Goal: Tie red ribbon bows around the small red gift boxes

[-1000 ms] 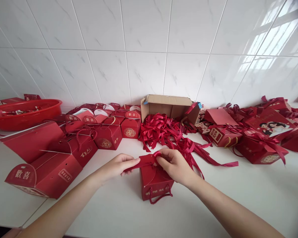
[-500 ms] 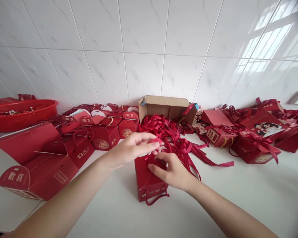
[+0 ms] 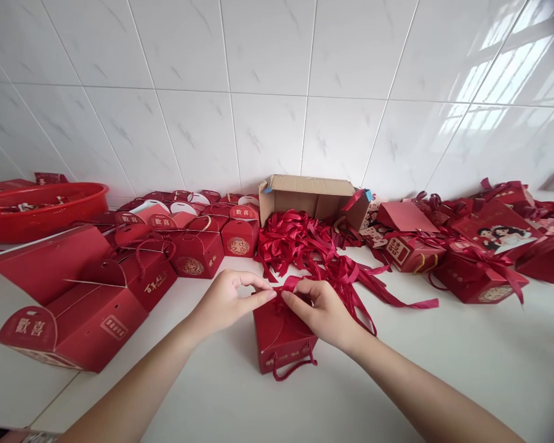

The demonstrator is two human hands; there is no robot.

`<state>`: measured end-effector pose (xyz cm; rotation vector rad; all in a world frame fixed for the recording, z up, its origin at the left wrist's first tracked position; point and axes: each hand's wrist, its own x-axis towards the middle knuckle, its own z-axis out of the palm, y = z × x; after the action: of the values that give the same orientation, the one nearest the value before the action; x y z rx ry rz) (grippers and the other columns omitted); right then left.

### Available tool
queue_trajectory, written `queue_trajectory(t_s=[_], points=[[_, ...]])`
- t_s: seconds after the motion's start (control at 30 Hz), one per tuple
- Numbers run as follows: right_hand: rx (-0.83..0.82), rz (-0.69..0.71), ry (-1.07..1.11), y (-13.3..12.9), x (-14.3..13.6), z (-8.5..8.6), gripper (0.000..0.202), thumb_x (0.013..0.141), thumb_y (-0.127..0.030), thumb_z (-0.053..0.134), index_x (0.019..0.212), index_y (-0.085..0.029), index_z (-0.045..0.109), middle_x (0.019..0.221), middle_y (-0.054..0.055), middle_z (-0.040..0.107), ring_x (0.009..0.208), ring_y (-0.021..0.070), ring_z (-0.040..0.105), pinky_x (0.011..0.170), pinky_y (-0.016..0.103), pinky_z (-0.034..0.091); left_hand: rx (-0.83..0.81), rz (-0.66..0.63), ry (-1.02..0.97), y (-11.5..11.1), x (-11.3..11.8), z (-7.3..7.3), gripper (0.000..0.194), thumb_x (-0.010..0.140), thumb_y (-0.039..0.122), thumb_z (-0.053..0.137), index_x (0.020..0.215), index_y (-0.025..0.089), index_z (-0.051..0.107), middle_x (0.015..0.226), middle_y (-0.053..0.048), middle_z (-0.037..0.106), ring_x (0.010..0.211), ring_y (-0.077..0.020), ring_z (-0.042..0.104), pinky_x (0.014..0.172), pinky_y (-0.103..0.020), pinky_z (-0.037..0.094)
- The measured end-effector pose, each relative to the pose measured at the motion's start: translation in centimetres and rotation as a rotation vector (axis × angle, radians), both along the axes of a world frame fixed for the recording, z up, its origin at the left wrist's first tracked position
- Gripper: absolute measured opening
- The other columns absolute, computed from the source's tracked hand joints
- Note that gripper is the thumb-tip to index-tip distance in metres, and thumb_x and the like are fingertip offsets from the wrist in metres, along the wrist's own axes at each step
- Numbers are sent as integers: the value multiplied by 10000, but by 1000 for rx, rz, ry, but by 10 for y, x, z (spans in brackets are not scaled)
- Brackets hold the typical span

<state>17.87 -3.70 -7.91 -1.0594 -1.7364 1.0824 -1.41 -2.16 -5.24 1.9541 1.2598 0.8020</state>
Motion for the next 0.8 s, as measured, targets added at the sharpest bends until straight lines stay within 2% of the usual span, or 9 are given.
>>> queue_trajectory(t_s=[0.13,0.23,0.33,0.53,0.6,0.67,0.73,0.8], points=[[4,-41,114,-1,-2,-2,200,829,-307,582,728,-196,449,619,-49,484,546,85,414,487,213,305,90,-37,-32,-3,-2,-7,173,842,355,579,820,197,644,865,-21,690,878,-195,631,821,-297,477],[-13,-45,177,-1,-3,-5,245,809,-307,619,784,-219,391,628,-68,495,529,81,437,465,197,308,118,-126,-48,-5,-3,-10,151,888,323,512,836,198,578,888,-22,649,901,-184,606,849,-301,466],[-40,-54,198,0,-4,-7,325,784,-312,651,768,-231,337,631,-78,498,518,79,456,451,188,308,152,-188,-65,-6,-1,-15,94,860,285,555,832,196,543,872,-21,621,879,-179,592,840,-305,469],[-76,-69,279,2,-6,-8,400,777,-340,660,754,-242,272,562,-99,502,484,75,417,464,193,315,246,-71,-114,-7,7,-25,41,817,182,586,779,192,573,793,-5,639,780,-151,608,759,-274,482],[-81,-68,280,2,-6,-8,345,801,-350,632,758,-234,310,556,-93,515,459,66,380,448,190,290,266,-79,-136,-8,7,-28,68,804,166,604,747,192,578,787,-5,648,774,-148,614,758,-269,483],[-54,-78,217,1,-4,-7,229,823,-342,603,798,-219,411,572,-70,554,456,72,393,447,196,298,270,-96,-148,-8,6,-29,74,799,167,619,738,192,585,794,-8,656,775,-148,616,757,-268,483],[33,-103,113,-2,-3,-4,109,839,-297,572,871,-199,539,647,-23,629,523,99,493,504,218,378,263,-97,-137,-8,4,-28,60,795,164,621,748,192,595,807,-9,667,756,-143,612,724,-261,476],[152,-123,0,-5,-1,0,122,838,-220,540,902,-188,639,746,20,683,637,132,579,607,251,450,259,-71,-118,-9,4,-28,64,785,140,610,745,189,602,803,-9,682,702,-131,593,660,-249,456]])
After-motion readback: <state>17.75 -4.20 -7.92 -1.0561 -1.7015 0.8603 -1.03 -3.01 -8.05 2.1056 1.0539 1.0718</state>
